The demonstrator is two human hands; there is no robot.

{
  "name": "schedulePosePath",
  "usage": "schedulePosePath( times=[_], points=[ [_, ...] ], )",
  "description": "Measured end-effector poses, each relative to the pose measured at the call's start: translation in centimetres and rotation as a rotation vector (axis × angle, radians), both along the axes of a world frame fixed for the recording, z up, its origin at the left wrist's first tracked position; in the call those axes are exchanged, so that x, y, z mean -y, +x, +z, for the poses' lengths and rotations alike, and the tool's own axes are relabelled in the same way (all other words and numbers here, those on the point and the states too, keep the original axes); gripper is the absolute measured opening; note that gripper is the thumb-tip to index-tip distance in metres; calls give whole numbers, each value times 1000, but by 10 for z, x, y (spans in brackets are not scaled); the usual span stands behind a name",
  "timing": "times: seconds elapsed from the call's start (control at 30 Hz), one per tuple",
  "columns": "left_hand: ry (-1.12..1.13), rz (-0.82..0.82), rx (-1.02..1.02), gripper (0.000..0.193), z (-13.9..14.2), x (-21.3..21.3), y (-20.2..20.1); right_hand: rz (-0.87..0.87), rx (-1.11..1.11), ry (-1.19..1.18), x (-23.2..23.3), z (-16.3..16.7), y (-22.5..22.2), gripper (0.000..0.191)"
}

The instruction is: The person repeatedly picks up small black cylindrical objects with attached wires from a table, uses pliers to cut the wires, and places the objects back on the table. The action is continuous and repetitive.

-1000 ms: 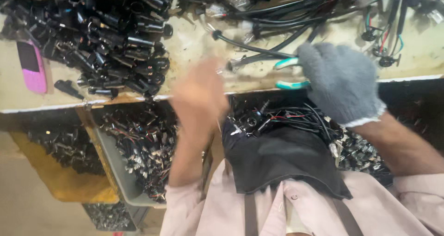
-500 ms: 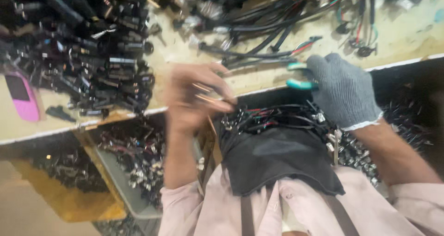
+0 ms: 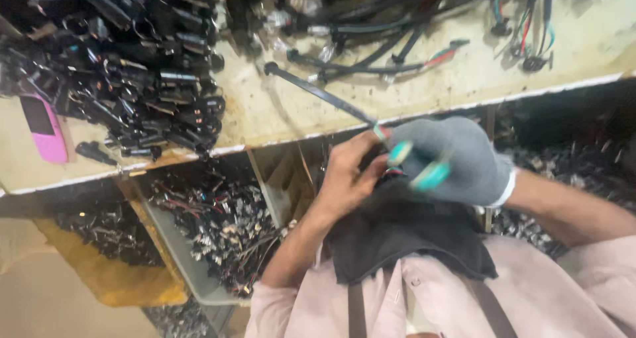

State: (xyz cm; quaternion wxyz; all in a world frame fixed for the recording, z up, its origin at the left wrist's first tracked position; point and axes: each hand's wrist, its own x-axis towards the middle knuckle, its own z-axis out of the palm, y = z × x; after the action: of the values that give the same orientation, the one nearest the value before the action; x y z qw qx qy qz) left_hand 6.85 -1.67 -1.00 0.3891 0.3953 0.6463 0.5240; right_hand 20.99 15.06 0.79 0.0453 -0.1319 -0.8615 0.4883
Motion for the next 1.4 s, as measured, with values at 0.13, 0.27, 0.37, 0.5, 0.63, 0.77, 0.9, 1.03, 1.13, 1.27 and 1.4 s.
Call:
schedulePosePath(
  times=[0.13, 0.27, 0.37, 0.5, 0.63, 0.77, 0.9, 1.03, 1.13, 1.27, 1.4],
  points=[
    [6, -19, 77, 44, 2, 3, 2, 139, -45, -6, 5, 14, -13, 48],
    [-39, -7, 83, 49, -2, -4, -3, 10, -66, -15, 8, 36, -25, 43],
    [97, -77, -48, 43, -10, -26, -6, -45, 7, 173, -2, 34, -28, 47],
    [66, -19, -282, 32, -19, -48, 4, -173, 59, 313, -31, 18, -14, 42],
    [-132, -20, 323, 35, -21, -33, 10, -265, -167, 325, -32, 2, 2, 26],
    [-123, -59, 370, 32, -23, -14, 7, -228, -191, 74, -6, -12, 7, 12],
    [-111, -74, 473, 33, -26, -8, 9, -208, -50, 284, 0, -15, 11, 5],
    [-158, -73, 447, 36, -24, -8, 14, -185, -51, 75, -6, -7, 11, 6],
    [-92, -51, 376, 32, -19, -9, 16, -191, -63, 27, -4, 2, 6, 8],
    [-17, 30, -15, 35, -14, -10, 15, -379, -84, -173, 5, 9, 1, 9],
    [18, 14, 142, 33, -5, -6, 10, -668, -179, -488, 15, 13, 4, 9]
  ],
)
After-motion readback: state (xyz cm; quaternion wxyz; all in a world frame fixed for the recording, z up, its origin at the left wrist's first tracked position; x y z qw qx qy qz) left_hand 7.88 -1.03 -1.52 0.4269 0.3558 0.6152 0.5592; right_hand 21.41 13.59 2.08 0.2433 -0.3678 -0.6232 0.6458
